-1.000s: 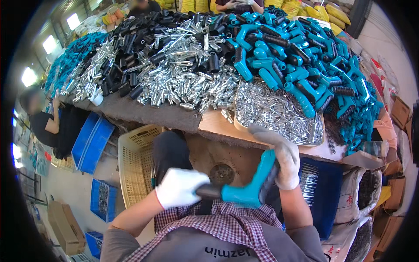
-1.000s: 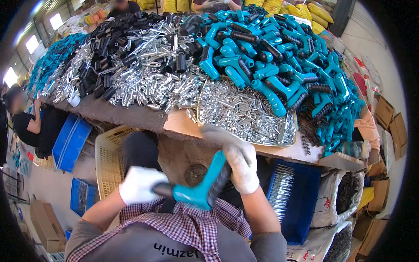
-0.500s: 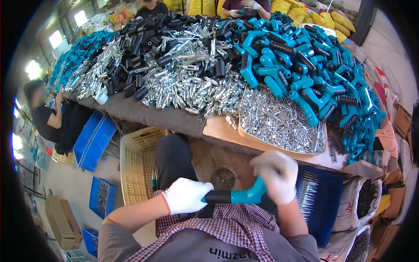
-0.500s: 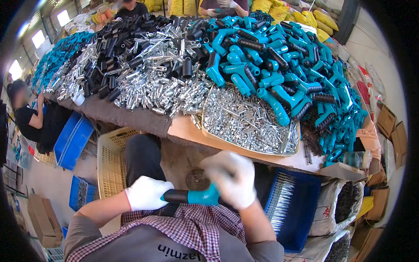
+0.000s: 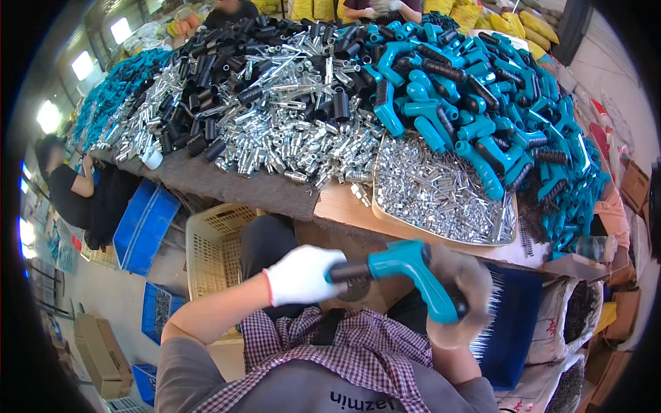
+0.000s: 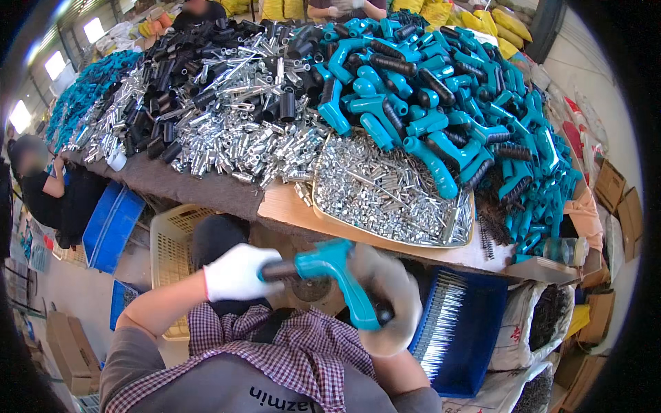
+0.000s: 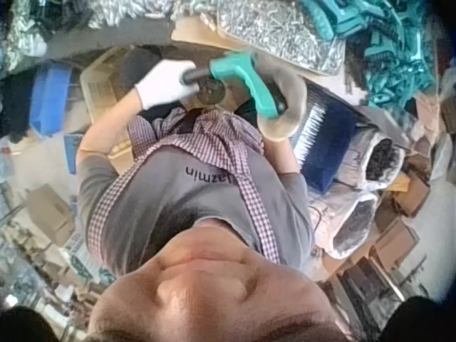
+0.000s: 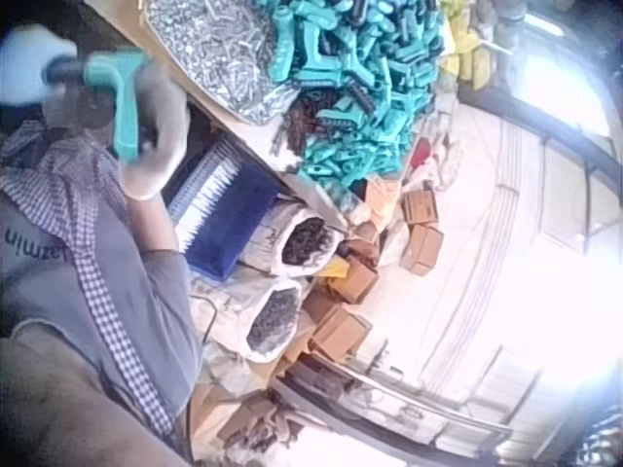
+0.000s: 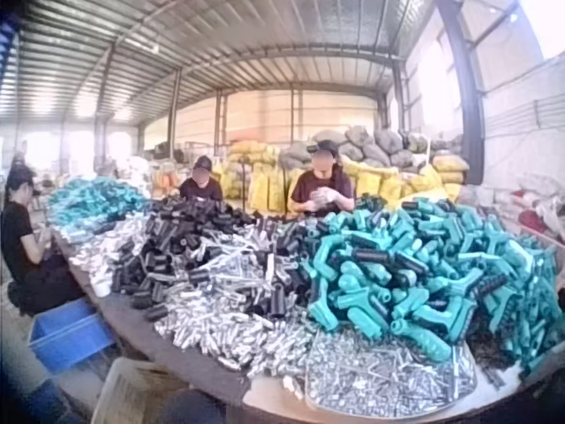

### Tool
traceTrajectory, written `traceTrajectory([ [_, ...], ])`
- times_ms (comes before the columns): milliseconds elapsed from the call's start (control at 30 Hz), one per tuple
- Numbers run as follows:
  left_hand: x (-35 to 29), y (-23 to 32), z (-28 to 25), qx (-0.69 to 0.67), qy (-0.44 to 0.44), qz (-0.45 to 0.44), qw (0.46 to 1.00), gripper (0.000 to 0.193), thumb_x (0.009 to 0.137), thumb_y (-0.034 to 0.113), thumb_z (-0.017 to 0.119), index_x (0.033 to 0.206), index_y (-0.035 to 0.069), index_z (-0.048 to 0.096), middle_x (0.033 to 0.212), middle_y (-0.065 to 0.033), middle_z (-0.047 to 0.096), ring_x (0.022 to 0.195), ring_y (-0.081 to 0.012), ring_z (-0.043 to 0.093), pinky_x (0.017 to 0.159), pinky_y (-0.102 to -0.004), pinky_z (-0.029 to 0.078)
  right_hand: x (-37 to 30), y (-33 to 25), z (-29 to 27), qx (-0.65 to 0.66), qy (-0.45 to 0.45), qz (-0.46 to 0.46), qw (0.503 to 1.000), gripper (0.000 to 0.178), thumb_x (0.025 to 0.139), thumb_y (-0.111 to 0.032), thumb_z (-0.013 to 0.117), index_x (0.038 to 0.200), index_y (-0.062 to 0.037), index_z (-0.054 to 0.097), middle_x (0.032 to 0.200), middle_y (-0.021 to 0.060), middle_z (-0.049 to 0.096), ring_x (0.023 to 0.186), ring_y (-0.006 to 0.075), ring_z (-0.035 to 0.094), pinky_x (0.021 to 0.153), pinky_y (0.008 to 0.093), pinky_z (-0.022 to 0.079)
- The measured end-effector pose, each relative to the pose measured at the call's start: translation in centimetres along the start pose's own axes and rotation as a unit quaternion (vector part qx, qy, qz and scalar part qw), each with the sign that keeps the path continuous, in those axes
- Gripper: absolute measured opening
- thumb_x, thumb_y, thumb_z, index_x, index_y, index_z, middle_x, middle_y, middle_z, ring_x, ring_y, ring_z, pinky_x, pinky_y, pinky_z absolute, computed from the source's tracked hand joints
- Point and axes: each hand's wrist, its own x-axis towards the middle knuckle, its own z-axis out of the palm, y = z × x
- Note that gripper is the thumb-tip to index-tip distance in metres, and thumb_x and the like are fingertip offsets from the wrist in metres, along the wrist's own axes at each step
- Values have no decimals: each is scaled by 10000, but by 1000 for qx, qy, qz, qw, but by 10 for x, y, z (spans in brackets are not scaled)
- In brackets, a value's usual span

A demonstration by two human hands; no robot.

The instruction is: Assembling handheld hardware components, inserting metal cylinders into plastic handles and securing them.

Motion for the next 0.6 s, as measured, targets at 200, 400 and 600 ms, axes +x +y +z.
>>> traceTrajectory([
  [200, -9, 35, 1, 125, -203, -28, 971, 256, 863, 242, 643, 1044, 77, 570, 840, -157, 697, 768, -351, 711, 661, -476, 563, 38, -16, 2, -585, -48, 105, 803, 100, 873, -134, 673, 875, -45, 719, 699, 117, 670, 626, 260, 684, 586, 369, 519],
  [400, 4, 23, -24, 273, -2, 237, 932, 163, 852, 239, 624, 920, 103, 565, 782, -54, 578, 739, -219, 643, 588, -369, 534, 12, 57, -12, -270, -282, 245, 887, 423, 1009, -268, 577, 1358, -30, 557, 1037, 127, 721, 885, 233, 722, 789, 384, 553],
  [600, 15, -37, -72, 158, 364, 150, 905, 278, 814, 216, 750, 1053, 84, 698, 1010, -100, 686, 908, -269, 682, 795, -377, 553, 6, 67, 1, -160, -175, 461, 855, 318, 934, -185, 612, 1184, 8, 568, 875, 38, 597, 727, 111, 587, 664, 273, 495],
])
